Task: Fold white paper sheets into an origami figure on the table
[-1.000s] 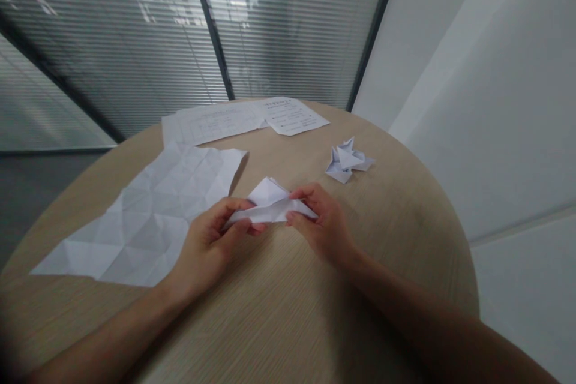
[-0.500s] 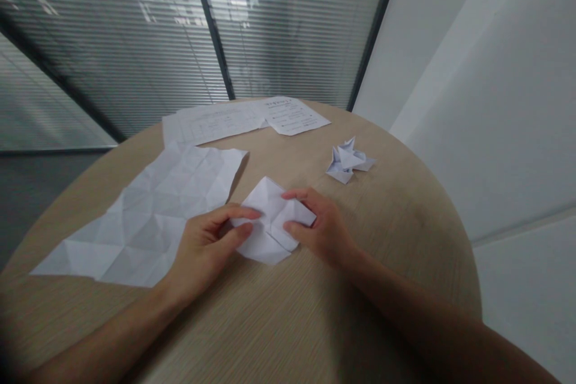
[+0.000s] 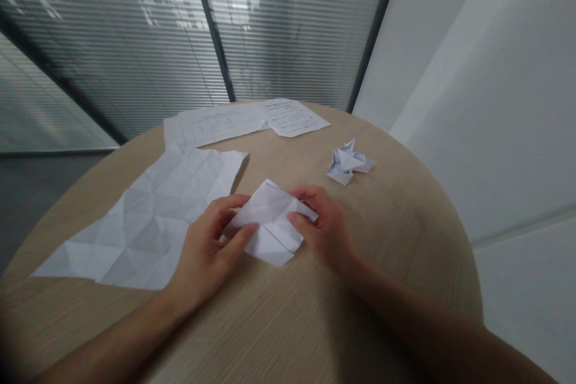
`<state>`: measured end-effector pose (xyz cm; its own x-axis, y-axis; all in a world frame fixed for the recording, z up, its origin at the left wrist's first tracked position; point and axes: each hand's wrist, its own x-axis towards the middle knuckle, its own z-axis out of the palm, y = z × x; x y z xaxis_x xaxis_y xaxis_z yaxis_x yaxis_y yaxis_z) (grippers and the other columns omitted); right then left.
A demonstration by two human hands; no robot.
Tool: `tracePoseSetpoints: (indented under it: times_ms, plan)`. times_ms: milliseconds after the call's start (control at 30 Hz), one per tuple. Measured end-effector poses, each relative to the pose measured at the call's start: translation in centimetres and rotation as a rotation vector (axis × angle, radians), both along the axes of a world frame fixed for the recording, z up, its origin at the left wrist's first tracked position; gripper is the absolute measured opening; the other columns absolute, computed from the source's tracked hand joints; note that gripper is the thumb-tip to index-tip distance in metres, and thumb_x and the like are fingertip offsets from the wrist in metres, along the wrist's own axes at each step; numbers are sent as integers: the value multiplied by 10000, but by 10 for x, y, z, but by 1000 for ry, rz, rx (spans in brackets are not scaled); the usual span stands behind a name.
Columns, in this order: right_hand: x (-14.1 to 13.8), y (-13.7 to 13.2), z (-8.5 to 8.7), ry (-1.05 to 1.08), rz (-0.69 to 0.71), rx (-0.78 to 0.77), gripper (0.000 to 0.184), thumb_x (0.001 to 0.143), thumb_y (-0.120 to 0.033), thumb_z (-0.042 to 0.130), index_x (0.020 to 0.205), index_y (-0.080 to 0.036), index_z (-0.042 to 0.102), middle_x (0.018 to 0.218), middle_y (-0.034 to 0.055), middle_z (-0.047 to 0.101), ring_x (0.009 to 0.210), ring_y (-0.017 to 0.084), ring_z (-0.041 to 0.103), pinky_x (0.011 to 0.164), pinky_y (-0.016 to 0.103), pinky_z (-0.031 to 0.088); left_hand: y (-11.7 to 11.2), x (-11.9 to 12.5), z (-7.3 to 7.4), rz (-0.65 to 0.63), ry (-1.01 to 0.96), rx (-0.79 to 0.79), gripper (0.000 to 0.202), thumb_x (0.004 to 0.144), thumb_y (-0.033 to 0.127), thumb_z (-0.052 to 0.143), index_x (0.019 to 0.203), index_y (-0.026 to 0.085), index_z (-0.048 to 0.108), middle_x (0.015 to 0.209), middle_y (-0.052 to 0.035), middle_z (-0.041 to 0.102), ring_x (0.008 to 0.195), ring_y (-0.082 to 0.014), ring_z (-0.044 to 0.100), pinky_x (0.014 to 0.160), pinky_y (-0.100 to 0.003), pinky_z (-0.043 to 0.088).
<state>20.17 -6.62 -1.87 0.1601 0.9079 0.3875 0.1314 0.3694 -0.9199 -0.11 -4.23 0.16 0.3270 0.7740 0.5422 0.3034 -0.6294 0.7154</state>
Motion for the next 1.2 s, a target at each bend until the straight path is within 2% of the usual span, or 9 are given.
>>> tracePoseSetpoints:
  times_ms: [233, 467, 567, 633, 700, 800, 900, 1033, 1200]
  plan:
    - [-1, -2, 3, -55, -57, 30, 192, 799, -181, 693, 963, -262, 638, 839, -4, 678, 730, 150, 640, 622, 261, 500, -2, -3, 6, 14, 138, 223, 407, 910, 109, 581, 1298, 226, 544, 1227, -86, 599, 1107, -192, 604, 910, -334, 549]
    - [-3, -6, 8, -36, -80, 6, 136, 788, -221, 710, 900, -247, 636, 738, -15, 648, 630, 134, 583, 543, 242, 444, -1, -3, 5, 7, 182, 201, 79, 891, 162, 630, 946, 174, 685, 1103, -96, 634, 954, -195, 627, 796, -326, 550]
    - [1, -5, 6, 62, 7, -52, 160, 817, -337, 729, 928, -252, 652, 736, -16, 656, 581, 121, 551, 503, 228, 414, -2, -2, 7, 44, 188, 163, 194, 906, 223, 625, 729, 163, 678, 1216, -125, 635, 1075, -252, 600, 895, -403, 516]
    - [6, -2, 2, 121, 120, -84, 267, 852, -490, 686, 981, -257, 679, 777, 4, 671, 604, 136, 573, 518, 243, 435, -4, -2, 10, 43, 136, 135, 205, 913, 235, 613, 730, 171, 678, 1227, -113, 655, 1144, -268, 580, 966, -431, 480]
    - [10, 1, -2, 142, 238, -97, 442, 855, -652, 602, 1012, -251, 704, 818, 32, 686, 672, 174, 624, 582, 285, 488, -5, -2, 14, 34, 69, 44, 181, 915, 243, 602, 757, 181, 664, 961, -63, 710, 951, -211, 635, 837, -348, 519]
    - [13, 3, -5, 138, 368, -135, 606, 745, -777, 623, 1017, -243, 717, 866, 57, 711, 757, 227, 670, 657, 335, 531, -6, -1, 17, 82, -20, -157, 276, 907, 278, 585, 650, 188, 540, 538, 48, 488, 510, -102, 467, 466, -206, 373]
    - [11, 2, -6, 117, 405, -200, 523, 692, -632, 776, 1048, -255, 714, 929, 53, 732, 795, 227, 681, 690, 334, 545, -4, 1, 19, 120, -81, -263, 310, 886, 298, 575, 616, 193, 465, 497, 67, 408, 443, -76, 357, 393, -187, 259]
    - [7, 1, -6, 240, 406, -171, 318, 771, -540, 706, 877, -242, 733, 782, 37, 720, 696, 209, 663, 643, 334, 549, -3, 3, 18, 120, -97, -303, 283, 888, 329, 573, 653, 189, 501, 529, 59, 447, 468, -82, 389, 411, -186, 295]
    - [-7, 1, 0, 216, 207, -251, 150, 682, -288, 771, 817, -251, 716, 792, 15, 741, 726, 218, 692, 698, 362, 579, -6, 3, 12, 38, 14, -319, 192, 924, 347, 568, 829, 184, 603, 617, 40, 532, 507, -103, 479, 452, -203, 371]
